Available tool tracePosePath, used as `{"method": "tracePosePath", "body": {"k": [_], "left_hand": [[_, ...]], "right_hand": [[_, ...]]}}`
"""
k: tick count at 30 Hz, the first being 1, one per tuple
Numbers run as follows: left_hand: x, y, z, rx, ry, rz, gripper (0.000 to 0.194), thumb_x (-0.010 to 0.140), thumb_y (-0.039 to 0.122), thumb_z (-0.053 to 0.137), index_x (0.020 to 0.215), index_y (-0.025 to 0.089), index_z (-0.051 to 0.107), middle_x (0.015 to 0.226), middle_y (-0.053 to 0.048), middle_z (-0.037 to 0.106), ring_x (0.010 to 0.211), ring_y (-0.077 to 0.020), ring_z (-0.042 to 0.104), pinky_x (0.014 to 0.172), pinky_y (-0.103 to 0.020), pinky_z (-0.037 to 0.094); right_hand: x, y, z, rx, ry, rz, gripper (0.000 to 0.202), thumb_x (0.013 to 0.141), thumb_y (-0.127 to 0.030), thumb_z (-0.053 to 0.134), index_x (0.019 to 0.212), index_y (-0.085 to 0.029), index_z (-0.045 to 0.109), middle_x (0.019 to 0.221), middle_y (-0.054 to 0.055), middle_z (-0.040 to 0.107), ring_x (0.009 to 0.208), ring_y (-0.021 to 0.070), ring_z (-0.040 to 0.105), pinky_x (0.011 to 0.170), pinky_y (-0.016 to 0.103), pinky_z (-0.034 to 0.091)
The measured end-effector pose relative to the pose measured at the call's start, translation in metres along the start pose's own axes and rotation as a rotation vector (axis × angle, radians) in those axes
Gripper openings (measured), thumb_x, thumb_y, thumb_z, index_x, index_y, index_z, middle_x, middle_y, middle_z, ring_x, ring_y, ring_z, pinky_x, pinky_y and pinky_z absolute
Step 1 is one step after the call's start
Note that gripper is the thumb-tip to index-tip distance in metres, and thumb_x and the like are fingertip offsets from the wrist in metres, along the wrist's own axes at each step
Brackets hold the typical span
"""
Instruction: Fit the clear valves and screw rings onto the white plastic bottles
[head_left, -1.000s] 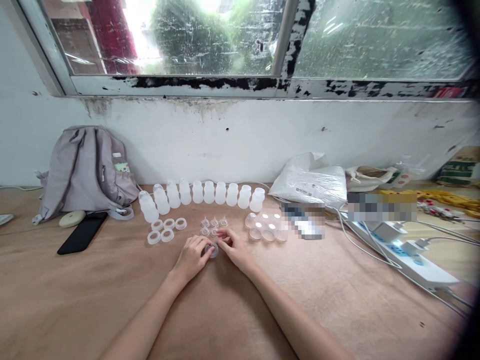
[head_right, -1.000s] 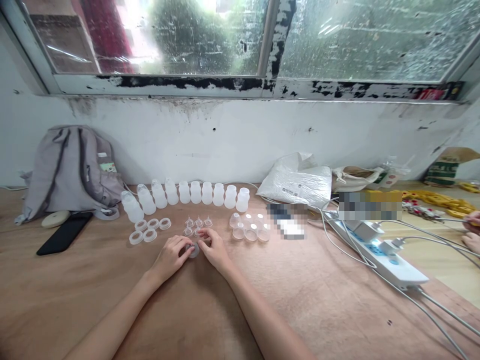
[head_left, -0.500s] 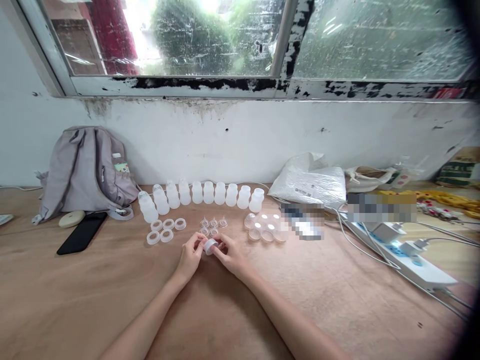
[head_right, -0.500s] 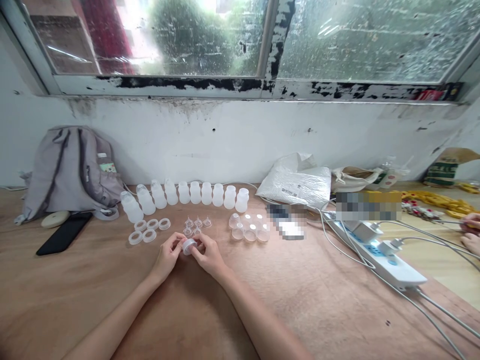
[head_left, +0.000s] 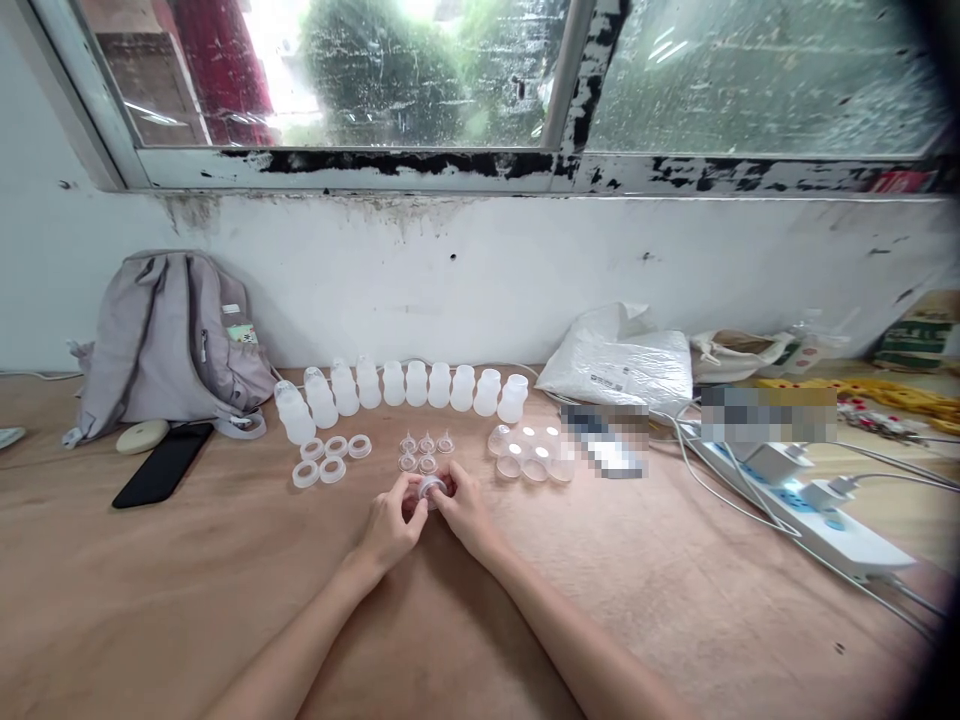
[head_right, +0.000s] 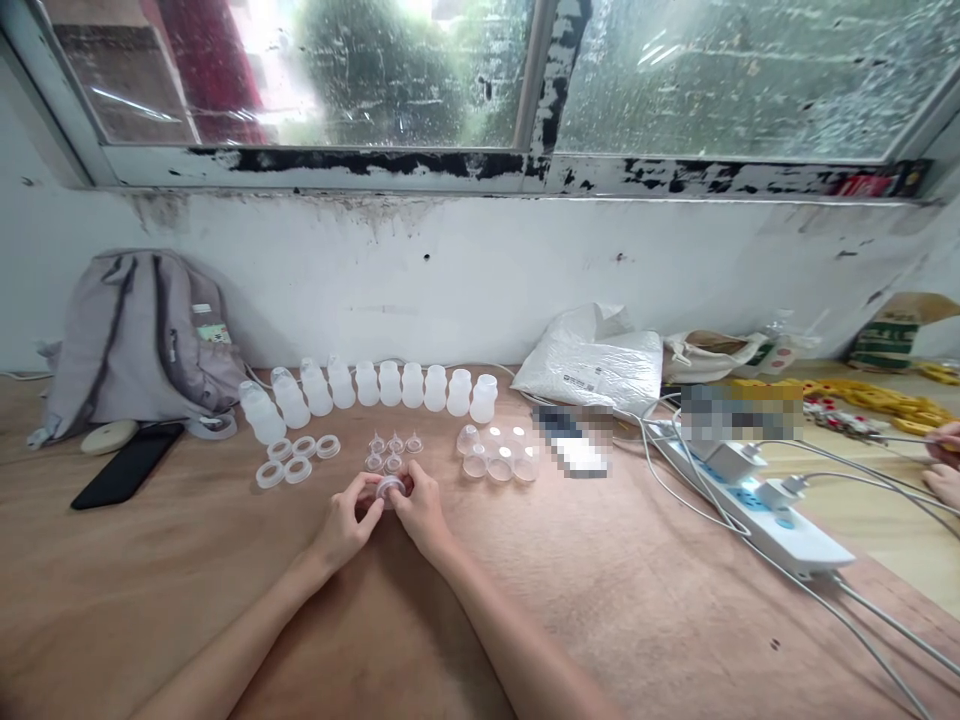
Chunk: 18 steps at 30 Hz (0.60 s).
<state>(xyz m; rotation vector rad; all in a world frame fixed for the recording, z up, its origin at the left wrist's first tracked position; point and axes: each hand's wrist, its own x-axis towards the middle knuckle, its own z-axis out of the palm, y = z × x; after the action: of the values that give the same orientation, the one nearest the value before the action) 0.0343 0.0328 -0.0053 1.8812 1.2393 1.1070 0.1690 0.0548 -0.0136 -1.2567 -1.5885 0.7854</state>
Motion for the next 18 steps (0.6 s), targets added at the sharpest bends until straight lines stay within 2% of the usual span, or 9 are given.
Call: {"method": "tracePosePath", "body": {"k": [11,18], "left_hand": [[-0.0015,-0.0077,0.0026,0.296,-0.011,0.064,0.018,0.076,0.024,0.044,0.094,0.023,0.048,0.067,0.001,0.062,0.061,-0.0158,0.06,0.06,-0.025,0.044],[0.0,-0.007,0.002,0.294,0.023,0.007,0.014,0.079,0.028,0.042,0.09,0.024,0.051,0.07,0.001,0.064,0.064,-0.0152,0.061,0.06,-0.024,0.043]], "right_hand": [[0.0047,0.0067,0.0038,0.056,-0.015,0.025,0.019,0.057,-0.011,0.043,0.073,-0.02,0.044,0.051,-0.008,0.036,0.048,0.0088,0.036,0.045,0.019,0.027],[0.0018,0.0057,0.0058,0.018,-0.043,-0.047,0.011,0.064,-0.013,0.044,0.072,-0.02,0.046,0.051,-0.007,0.036,0.048,0.009,0.036,0.046,0.02,0.029]]}}
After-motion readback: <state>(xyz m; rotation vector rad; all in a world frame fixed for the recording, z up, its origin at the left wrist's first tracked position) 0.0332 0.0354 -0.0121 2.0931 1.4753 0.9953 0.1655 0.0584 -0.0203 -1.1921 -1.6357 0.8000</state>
